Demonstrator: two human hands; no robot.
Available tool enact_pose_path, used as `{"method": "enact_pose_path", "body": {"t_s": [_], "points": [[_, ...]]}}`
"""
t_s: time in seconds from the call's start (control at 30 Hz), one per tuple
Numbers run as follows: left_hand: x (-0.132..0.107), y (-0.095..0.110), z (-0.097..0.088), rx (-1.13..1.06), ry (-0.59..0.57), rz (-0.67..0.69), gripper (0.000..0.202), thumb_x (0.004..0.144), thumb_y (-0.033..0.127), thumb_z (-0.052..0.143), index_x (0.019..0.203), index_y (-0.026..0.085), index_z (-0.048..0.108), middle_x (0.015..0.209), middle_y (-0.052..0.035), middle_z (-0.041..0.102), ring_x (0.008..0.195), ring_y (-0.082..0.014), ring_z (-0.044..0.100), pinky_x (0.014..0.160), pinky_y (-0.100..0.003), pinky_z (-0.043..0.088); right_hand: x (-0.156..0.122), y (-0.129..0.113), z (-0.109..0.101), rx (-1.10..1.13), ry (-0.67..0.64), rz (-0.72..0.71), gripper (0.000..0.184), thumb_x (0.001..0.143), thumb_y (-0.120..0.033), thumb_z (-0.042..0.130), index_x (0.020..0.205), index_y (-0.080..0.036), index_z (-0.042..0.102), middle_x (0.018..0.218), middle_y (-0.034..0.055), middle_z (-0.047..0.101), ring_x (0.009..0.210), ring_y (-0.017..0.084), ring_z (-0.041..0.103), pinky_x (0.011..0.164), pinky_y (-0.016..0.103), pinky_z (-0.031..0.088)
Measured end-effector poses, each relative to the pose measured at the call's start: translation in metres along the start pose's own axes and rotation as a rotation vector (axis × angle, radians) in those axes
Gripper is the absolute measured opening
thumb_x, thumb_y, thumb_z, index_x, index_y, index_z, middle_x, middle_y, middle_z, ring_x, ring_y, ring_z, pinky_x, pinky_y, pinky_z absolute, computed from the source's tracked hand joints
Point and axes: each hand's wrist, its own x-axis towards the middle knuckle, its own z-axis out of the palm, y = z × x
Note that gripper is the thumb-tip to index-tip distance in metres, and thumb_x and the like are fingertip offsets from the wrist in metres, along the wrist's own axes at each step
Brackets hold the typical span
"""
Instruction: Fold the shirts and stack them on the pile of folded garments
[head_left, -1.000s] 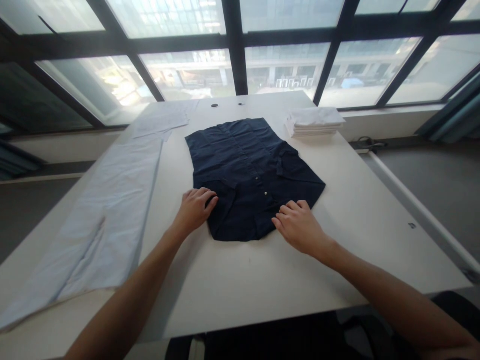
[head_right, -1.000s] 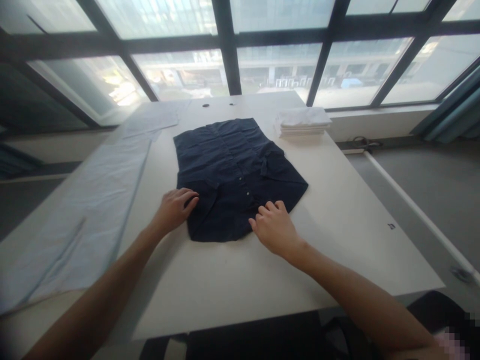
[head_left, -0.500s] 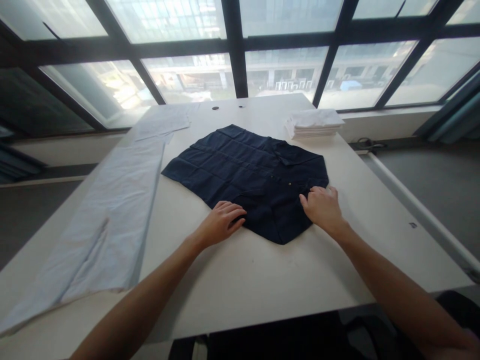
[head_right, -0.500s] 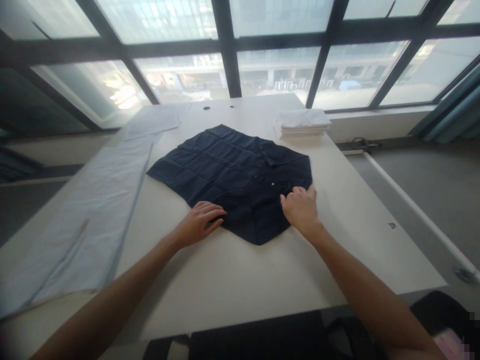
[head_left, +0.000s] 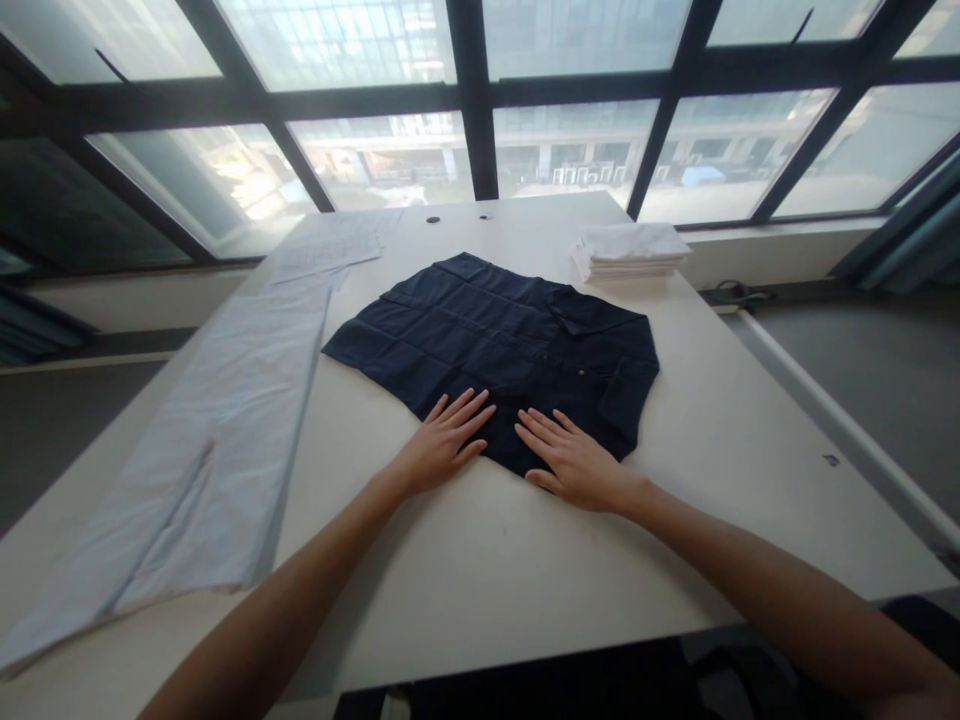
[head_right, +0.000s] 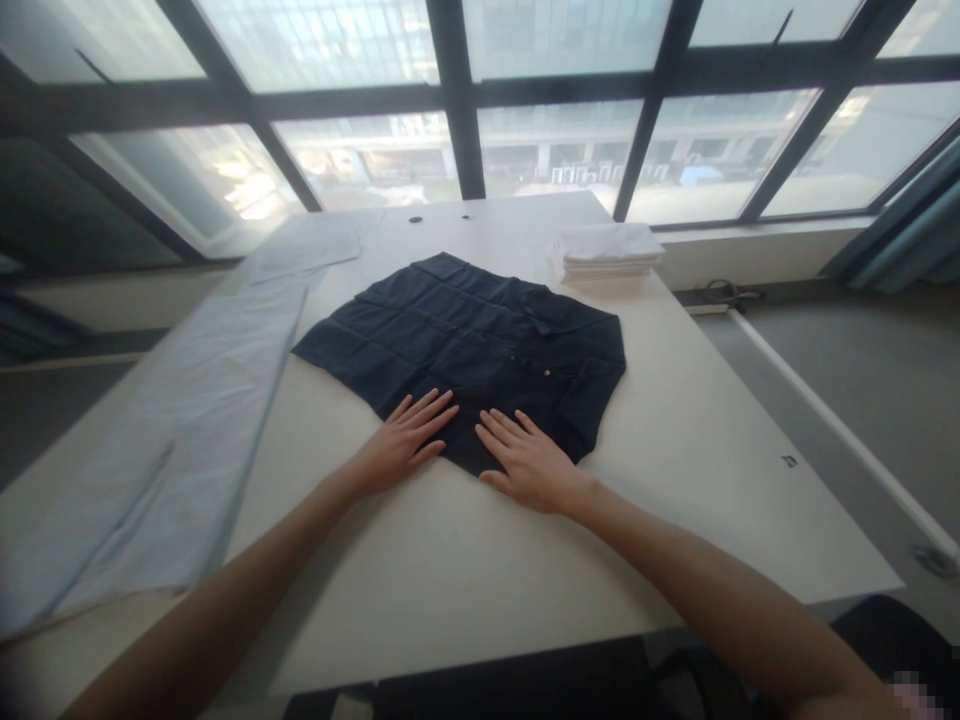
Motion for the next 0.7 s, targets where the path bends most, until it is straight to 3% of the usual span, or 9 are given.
{"method": "enact_pose_path", "body": {"t_s": [0.2,0.3,0.4,0.53,0.6,0.7], "points": [[0.000,-0.002,0.003,0.026,0.001,0.013,0.060,0.108,0.054,0.034,0.165,0.034,0.029,0.172,-0.0024,0.025,0.160,-0.0254,0.018,0.129,-0.056,0.015,-0.003,0.002,0.001,-0.048,0.021,0.143,0.065,0.106,-0.045,0.048,0.160,-0.009,0.040,0.167,0.0186,0.031,0.157,0.030,0.027,0.128,0.053,0.027],[0.000,-0.003,0.003,0.036,-0.019,0.009,0.061,0.109,0.056,0.032,0.165,0.034,0.027,0.173,-0.0013,0.022,0.161,-0.0249,0.017,0.130,-0.055,0.014,-0.003,0.001,-0.003,0.009,0.082,0.132,0.059,0.106,-0.042,0.046,0.156,-0.009,0.048,0.163,0.0186,0.041,0.155,0.029,0.033,0.127,0.050,0.030],[0.001,-0.003,0.002,0.033,-0.032,-0.005,0.061,0.109,0.057,0.031,0.165,0.035,0.026,0.173,-0.0004,0.021,0.161,-0.0246,0.017,0.130,-0.055,0.014,-0.004,0.005,-0.011,0.071,0.243,0.138,0.053,0.109,-0.033,0.035,0.156,-0.015,0.048,0.160,0.0126,0.049,0.154,0.024,0.037,0.127,0.048,0.031],[0.001,-0.002,0.001,0.023,-0.042,-0.007,0.061,0.108,0.058,0.030,0.165,0.035,0.027,0.173,0.0006,0.020,0.161,-0.0243,0.016,0.130,-0.055,0.014,-0.007,0.023,-0.015,-0.022,0.457,0.399,0.055,0.108,-0.032,0.033,0.158,-0.015,0.045,0.162,0.0145,0.045,0.156,0.028,0.031,0.127,0.054,0.026],[0.001,-0.002,0.001,0.022,-0.042,-0.008,0.061,0.109,0.057,0.030,0.165,0.034,0.028,0.173,0.0005,0.020,0.161,-0.0245,0.016,0.130,-0.055,0.014,-0.008,0.032,-0.011,-0.103,0.424,0.557,0.058,0.108,-0.038,0.036,0.160,-0.013,0.042,0.166,0.0181,0.038,0.157,0.034,0.026,0.125,0.060,0.025],[0.001,-0.002,0.000,0.022,-0.039,-0.011,0.061,0.108,0.057,0.031,0.165,0.034,0.028,0.173,0.0002,0.021,0.161,-0.0252,0.017,0.130,-0.056,0.015,-0.011,0.043,-0.002,-0.186,0.264,0.677,0.063,0.107,-0.045,0.041,0.161,-0.013,0.039,0.169,0.0208,0.031,0.157,0.038,0.024,0.124,0.062,0.024]]}}
